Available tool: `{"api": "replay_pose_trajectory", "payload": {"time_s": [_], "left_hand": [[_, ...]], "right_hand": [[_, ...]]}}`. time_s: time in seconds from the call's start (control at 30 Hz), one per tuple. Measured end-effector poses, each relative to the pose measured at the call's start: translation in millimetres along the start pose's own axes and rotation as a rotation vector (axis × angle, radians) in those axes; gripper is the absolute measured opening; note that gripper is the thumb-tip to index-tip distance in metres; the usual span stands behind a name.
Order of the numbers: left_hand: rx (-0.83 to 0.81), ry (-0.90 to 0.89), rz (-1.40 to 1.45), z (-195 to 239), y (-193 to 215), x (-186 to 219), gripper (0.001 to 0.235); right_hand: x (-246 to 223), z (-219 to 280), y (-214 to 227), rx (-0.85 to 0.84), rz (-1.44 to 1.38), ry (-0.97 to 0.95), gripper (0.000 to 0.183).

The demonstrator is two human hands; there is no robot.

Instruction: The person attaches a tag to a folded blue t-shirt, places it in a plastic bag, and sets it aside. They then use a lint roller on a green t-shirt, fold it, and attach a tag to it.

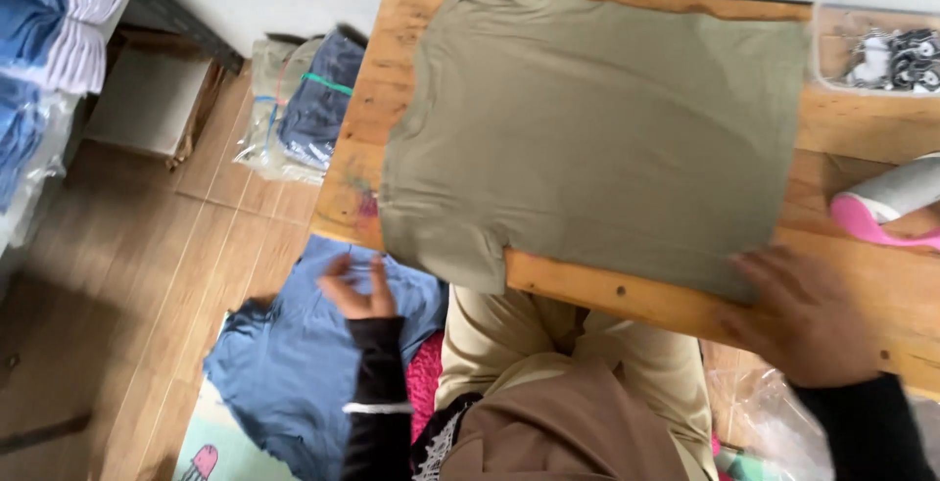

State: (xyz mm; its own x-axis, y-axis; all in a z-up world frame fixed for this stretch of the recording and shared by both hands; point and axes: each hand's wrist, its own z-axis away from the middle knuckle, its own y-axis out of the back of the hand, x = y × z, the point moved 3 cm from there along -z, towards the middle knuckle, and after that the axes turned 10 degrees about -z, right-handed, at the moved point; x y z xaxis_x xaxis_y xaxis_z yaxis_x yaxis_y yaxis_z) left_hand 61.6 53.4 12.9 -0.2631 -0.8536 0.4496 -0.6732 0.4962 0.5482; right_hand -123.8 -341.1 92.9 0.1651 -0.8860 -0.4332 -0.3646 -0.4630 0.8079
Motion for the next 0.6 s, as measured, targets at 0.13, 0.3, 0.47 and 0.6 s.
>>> {"api": "replay_pose_trajectory", "payload": {"time_s": [0.13,0.3,0.47,0.6], "left_hand": [[-0.347,0.608,0.745,52,-47,-37,0.031],[-0.501,0.691,0.929,57,-41,-31,0.008],[-0.67,0.981,1.03,42,-2,-23,0.014],[-0.523,-0.455,0.259,-12,-22,-33,0.041]], "right_hand": [[-10,12,-26,-0.042,0.0,0.055,0.038],[-9,25,-29,0.078,-0.09,0.118,0.014],[0,31,-30,0.028,0.166,0.063,0.005],[49,25,-24,-0.088,-0.127,-0.224,0.005]]}}
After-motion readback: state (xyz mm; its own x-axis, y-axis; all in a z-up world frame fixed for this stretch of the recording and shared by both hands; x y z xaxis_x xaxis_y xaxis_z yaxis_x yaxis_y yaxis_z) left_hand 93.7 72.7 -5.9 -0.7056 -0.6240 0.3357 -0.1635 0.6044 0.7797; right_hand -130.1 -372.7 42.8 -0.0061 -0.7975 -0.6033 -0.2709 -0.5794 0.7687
